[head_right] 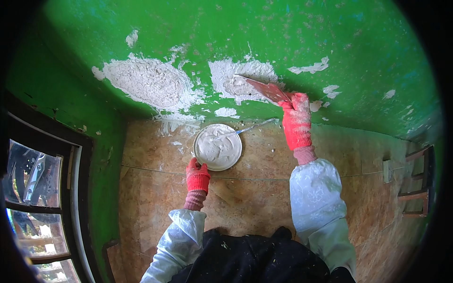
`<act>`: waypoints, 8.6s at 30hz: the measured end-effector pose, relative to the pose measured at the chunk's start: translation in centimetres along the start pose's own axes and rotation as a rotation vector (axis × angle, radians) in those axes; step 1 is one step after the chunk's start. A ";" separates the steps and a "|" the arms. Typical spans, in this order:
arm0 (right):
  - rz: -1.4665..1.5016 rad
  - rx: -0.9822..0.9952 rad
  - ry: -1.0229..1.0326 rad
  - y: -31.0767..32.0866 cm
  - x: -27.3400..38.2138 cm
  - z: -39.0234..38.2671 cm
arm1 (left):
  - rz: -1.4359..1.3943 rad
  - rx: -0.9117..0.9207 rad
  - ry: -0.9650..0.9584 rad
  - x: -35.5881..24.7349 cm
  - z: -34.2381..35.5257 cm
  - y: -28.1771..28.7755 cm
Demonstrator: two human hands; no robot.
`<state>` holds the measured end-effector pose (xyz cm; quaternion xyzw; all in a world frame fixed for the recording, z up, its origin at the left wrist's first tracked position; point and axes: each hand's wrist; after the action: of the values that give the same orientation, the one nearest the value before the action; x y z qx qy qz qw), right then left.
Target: The person uses a scraper to scoop white putty from a bucket onto a red handheld board and then applies the putty to holes and cracks in a green wall.
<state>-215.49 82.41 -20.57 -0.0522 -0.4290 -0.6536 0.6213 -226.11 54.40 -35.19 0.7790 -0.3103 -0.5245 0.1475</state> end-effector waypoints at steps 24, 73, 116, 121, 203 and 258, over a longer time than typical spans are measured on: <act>-0.073 -0.019 0.024 -0.3 0.5 0.2 | -0.157 0.075 -0.036 -1.2 -0.9 -3.5; -0.185 0.145 0.265 -2.7 -1.2 -1.5 | -0.164 0.221 -0.040 -0.8 -0.8 -3.6; -0.110 0.801 0.597 1.4 0.6 -14.0 | -0.821 0.949 0.707 -2.8 -10.0 -3.1; -0.278 0.541 -0.037 3.2 4.8 -16.3 | -0.896 0.931 0.727 -1.8 -11.1 -4.4; -0.022 0.205 -0.086 0.6 0.8 0.2 | -0.599 0.808 0.355 -9.9 -7.8 -3.9; -0.649 0.859 0.689 -2.0 -2.5 -8.5 | -0.113 0.300 0.174 0.8 -0.5 1.3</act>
<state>-212.67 78.79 -28.37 0.5471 -0.4223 -0.5577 0.4597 -225.88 52.80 -34.85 0.8509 -0.3268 -0.4104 0.0265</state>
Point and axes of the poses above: each hand's wrist, its own z-axis towards the middle knuckle, its own y-axis out of the back of the hand, x = y × z, and after that the axes turned 14 degrees about y, right-handed
